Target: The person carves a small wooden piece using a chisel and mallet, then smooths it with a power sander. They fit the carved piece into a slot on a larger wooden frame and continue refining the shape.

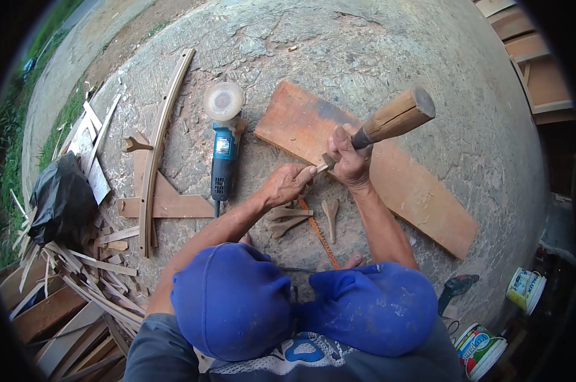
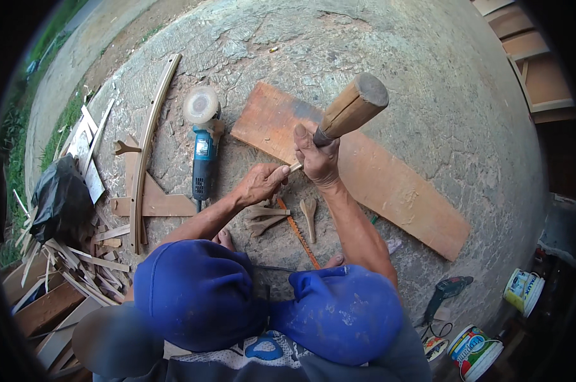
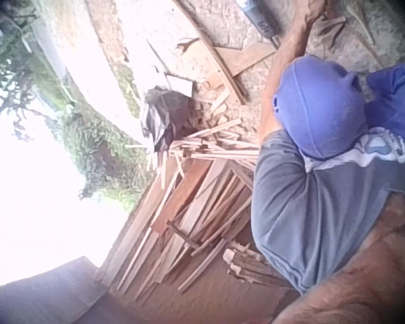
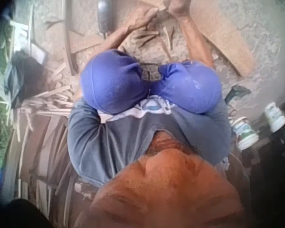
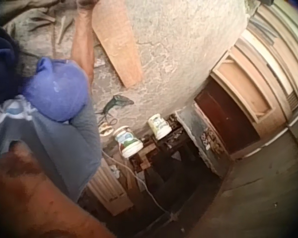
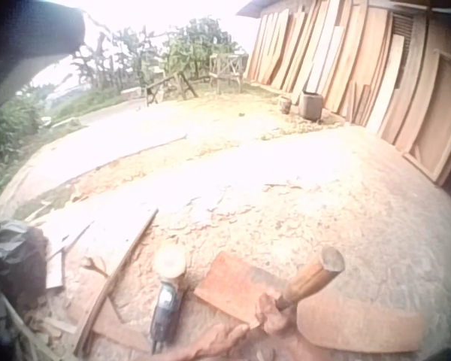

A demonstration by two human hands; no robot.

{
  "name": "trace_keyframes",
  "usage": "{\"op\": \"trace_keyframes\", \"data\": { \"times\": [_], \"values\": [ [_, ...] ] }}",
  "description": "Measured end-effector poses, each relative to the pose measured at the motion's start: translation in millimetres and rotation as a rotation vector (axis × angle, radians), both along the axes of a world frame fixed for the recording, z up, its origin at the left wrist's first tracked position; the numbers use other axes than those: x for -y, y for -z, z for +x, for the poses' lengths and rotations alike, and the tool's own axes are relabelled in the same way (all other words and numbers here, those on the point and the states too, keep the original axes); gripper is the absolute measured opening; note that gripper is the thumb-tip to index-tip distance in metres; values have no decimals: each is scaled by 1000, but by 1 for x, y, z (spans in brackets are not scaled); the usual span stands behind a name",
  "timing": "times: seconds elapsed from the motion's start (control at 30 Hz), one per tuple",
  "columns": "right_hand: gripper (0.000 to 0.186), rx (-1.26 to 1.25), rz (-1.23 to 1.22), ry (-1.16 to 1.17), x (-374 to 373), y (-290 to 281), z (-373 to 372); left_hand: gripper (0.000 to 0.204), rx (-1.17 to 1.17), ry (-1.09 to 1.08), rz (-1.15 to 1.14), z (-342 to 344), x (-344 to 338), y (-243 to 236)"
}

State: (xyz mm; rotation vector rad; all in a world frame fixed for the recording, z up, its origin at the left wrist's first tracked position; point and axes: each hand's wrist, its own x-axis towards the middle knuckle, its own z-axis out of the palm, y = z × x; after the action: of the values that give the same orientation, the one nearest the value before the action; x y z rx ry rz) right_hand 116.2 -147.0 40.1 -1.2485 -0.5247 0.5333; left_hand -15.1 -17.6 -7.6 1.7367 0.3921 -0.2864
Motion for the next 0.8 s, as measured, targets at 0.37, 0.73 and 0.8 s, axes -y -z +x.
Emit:
{"op": "trace_keyframes", "data": {
  "times": [0.37,0.73,0.8],
  "values": [
    [22,99,253,28,18,3,14,51,-51,-6,56,4,-2,-1],
    [21,119,316,-20,12,16,0,49,-7,23,380,0,11,-17],
    [20,110,263,-8,12,18,0,47,5,40,479,-2,16,-17]
  ]
}}
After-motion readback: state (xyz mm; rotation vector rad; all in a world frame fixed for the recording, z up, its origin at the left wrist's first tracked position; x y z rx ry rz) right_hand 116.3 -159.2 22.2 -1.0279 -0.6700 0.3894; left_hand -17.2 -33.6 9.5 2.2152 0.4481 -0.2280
